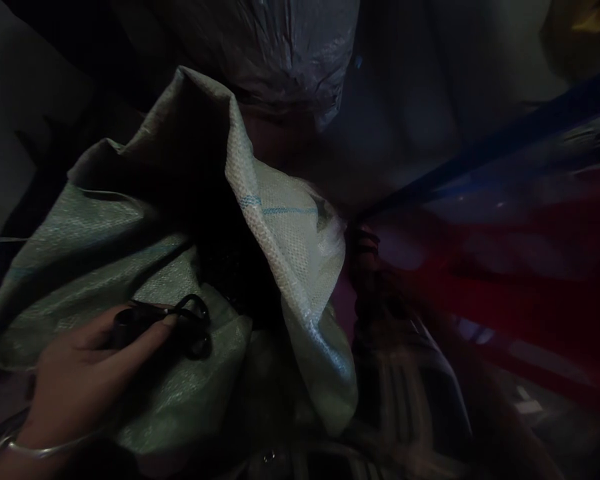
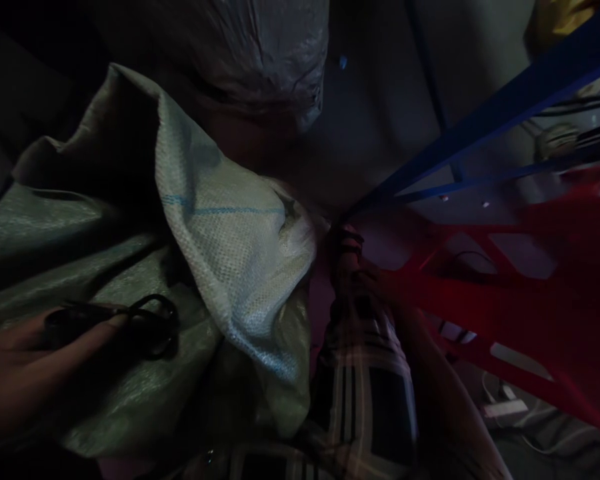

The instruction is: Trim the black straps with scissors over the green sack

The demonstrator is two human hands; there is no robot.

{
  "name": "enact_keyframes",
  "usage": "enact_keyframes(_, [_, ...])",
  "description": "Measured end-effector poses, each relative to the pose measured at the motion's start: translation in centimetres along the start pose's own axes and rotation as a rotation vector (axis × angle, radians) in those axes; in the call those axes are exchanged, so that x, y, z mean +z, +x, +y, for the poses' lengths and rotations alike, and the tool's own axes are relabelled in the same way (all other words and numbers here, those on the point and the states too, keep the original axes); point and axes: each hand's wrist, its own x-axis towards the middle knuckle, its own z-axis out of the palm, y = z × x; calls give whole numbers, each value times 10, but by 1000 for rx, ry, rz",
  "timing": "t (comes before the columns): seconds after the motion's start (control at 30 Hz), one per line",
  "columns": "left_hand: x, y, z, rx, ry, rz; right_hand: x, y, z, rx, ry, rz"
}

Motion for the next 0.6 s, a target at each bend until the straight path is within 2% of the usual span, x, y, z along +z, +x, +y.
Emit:
enact_keyframes(0.13, [0,0,1,24,18,11,-5,10,-4,-11,11,-129])
enact_keyframes(0.37, [-3,-5,19,-11,7,-11,-10,13,-12,1,-27,-195])
enact_keyframes(0.5, [-3,-6,18,109,9,-26,-4,23,-25,-2,-80,-175])
enact_keyframes(0.6, [-4,-7,14,167,-26,-26,-4,31,-38,-19,-121,-96])
